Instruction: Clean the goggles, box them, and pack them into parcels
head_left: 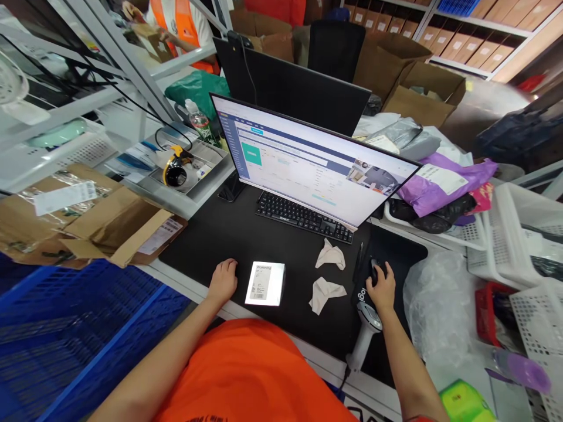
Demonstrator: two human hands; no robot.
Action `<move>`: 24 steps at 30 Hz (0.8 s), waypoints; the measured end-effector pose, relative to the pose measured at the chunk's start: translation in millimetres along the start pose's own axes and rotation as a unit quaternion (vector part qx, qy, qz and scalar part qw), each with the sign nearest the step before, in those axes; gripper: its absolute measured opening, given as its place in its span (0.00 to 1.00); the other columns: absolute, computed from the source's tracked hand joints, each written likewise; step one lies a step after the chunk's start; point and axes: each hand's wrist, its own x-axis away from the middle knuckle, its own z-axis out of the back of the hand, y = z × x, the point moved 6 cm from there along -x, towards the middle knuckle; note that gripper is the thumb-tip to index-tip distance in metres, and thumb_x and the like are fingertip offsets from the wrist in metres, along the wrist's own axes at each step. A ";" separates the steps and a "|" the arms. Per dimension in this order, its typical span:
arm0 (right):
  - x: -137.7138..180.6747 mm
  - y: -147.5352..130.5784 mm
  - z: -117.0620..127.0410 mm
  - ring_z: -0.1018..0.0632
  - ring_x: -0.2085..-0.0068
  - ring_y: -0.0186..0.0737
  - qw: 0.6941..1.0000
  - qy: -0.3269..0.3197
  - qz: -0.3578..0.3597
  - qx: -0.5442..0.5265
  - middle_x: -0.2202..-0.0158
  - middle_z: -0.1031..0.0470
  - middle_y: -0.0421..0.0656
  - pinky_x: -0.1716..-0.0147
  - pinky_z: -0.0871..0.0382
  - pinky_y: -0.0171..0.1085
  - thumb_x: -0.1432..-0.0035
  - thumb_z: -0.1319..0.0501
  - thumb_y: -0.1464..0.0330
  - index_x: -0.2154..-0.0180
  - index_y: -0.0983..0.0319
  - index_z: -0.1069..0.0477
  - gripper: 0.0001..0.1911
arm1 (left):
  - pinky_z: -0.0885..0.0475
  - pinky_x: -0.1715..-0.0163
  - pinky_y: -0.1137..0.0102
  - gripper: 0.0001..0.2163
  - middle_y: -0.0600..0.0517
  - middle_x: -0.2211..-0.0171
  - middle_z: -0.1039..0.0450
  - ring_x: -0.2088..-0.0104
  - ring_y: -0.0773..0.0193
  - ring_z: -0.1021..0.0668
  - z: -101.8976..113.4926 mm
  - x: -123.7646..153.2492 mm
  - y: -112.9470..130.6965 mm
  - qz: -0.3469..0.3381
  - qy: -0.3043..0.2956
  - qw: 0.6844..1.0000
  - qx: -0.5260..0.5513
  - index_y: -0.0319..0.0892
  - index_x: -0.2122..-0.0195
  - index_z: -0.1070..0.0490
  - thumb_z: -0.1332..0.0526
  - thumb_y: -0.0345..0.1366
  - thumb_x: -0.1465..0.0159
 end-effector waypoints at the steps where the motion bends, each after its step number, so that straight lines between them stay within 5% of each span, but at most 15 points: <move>1: 0.0 0.1 -0.1 0.34 0.37 0.60 1.000 -0.002 0.001 0.001 0.34 0.43 0.58 0.41 0.35 0.58 0.42 0.43 0.65 0.46 0.65 0.29 0.23 | 0.32 0.44 0.56 0.21 0.37 0.44 0.30 0.45 0.46 0.29 -0.2 0.0 0.0 0.001 0.000 1.000 0.000 0.33 0.47 0.29 0.47 0.24 0.41; 24: -1.0 1.4 3.5 0.36 0.36 0.59 0.999 0.019 0.001 -0.036 0.36 0.42 0.59 0.41 0.36 0.58 0.44 0.42 0.61 0.45 0.65 0.33 0.26 | 0.32 0.44 0.56 0.21 0.36 0.44 0.30 0.46 0.45 0.29 5.3 1.3 5.5 0.007 0.006 1.000 -0.005 0.33 0.48 0.29 0.47 0.24 0.41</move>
